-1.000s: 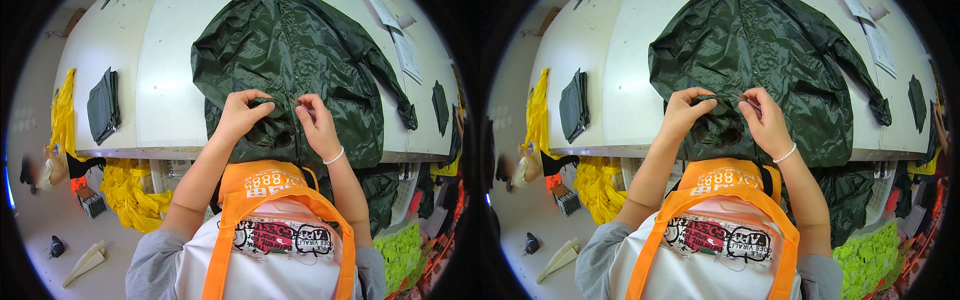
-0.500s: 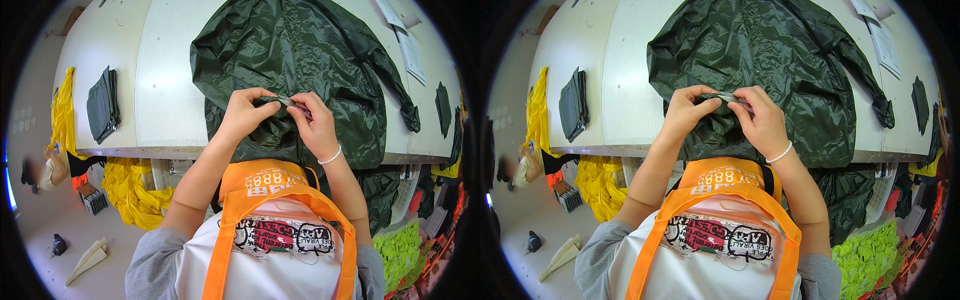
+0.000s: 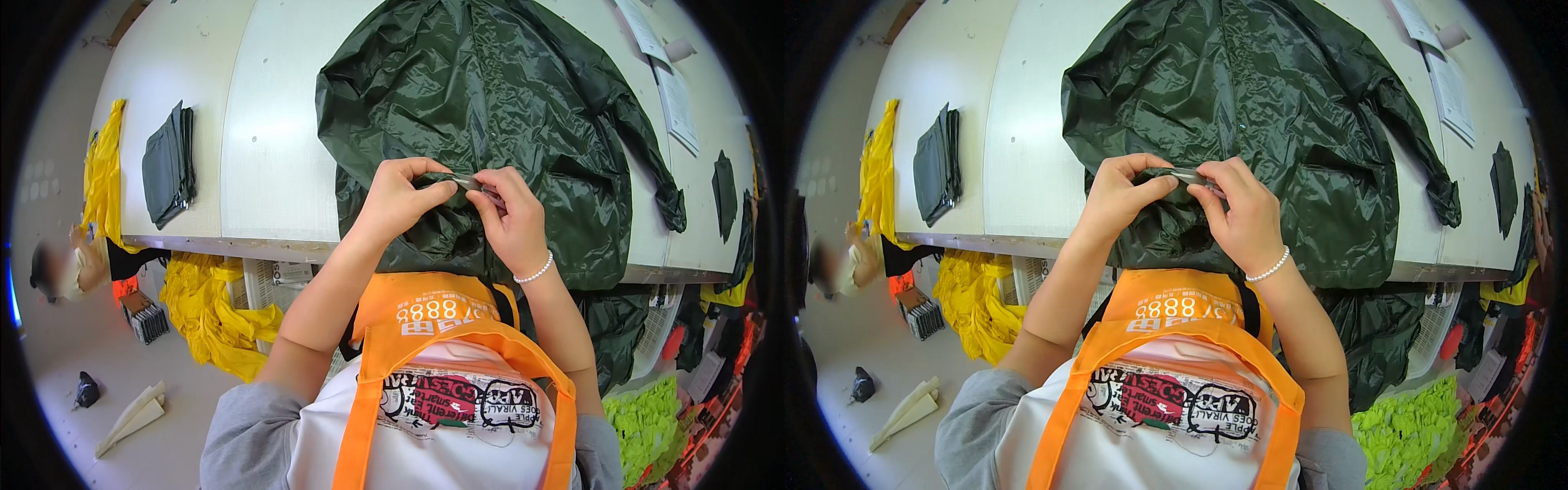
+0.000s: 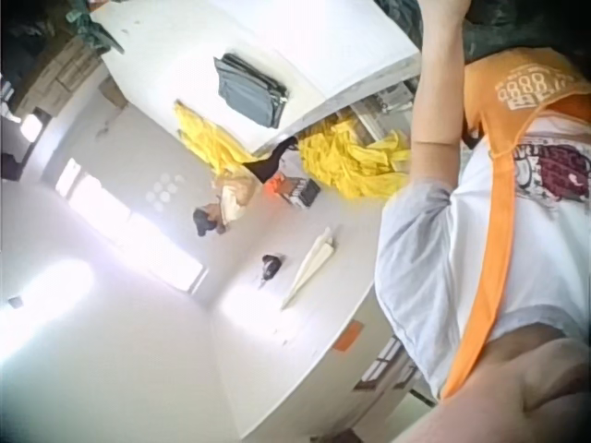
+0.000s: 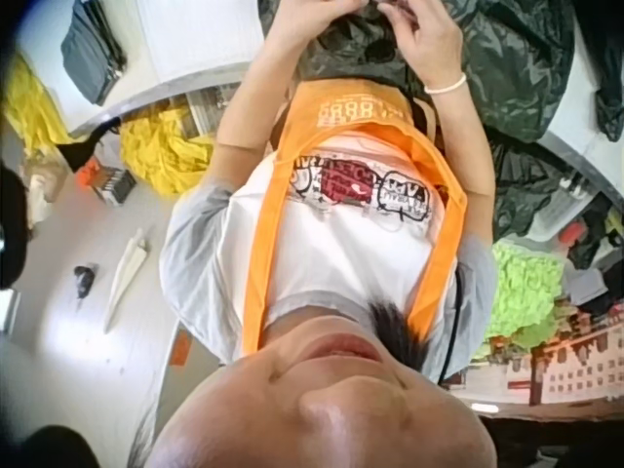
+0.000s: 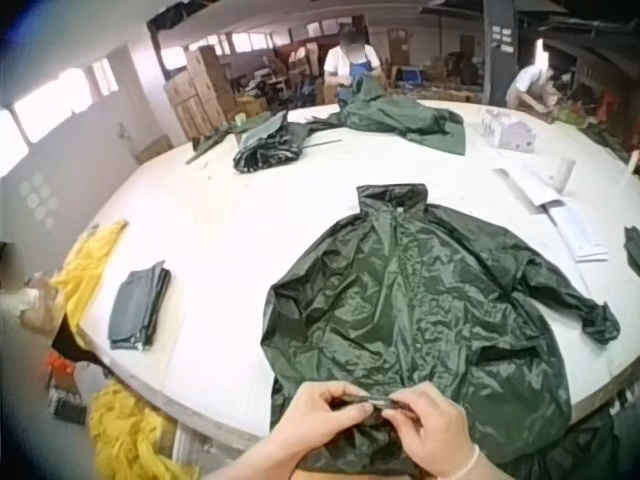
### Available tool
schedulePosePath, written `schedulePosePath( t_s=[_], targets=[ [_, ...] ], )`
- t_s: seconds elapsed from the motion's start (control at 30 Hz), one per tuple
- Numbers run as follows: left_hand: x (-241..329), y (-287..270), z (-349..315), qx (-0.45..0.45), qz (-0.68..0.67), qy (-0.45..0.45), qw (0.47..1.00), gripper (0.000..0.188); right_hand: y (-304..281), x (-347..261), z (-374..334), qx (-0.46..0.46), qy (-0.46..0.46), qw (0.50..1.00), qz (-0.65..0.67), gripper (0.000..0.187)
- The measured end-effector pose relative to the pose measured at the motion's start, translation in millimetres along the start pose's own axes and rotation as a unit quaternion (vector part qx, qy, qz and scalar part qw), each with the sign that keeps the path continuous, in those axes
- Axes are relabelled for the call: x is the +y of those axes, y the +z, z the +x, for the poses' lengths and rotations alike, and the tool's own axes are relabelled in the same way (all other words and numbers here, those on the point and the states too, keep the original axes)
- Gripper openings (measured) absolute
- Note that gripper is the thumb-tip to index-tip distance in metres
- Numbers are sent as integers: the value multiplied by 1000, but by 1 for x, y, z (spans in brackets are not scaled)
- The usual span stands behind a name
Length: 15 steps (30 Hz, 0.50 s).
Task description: The person folds a dark green jacket on a white table, aligning edges and smoothing the fabric. The person then unfolds the jacket, zips it closed, and continues to adjust and fold it again.
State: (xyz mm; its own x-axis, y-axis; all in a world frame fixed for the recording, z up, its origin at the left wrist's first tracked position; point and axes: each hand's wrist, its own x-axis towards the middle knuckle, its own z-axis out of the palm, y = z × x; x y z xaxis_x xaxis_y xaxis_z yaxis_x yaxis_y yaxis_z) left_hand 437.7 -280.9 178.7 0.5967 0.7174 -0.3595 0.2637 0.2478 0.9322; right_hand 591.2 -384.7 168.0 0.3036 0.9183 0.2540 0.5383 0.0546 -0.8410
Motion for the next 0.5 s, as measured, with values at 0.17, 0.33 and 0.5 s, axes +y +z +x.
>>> schedulePosePath(
  t_s=[0.17, 0.33, 0.5],
  targets=[
    [-2, -1, 0, 7, 21, -2, 1000, 16, 0, 3, 4, 5, 39, 995, 88, 12],
    [-2, 2, -2, -25, -13, 75, 997, 36, 8, 7, 14, -67, 173, 909, 373, 20],
    [0, -9, -7, -68, -166, 56, 982, 46, -4, 3, 16, -124, 243, 907, 321, 18]
  ],
)
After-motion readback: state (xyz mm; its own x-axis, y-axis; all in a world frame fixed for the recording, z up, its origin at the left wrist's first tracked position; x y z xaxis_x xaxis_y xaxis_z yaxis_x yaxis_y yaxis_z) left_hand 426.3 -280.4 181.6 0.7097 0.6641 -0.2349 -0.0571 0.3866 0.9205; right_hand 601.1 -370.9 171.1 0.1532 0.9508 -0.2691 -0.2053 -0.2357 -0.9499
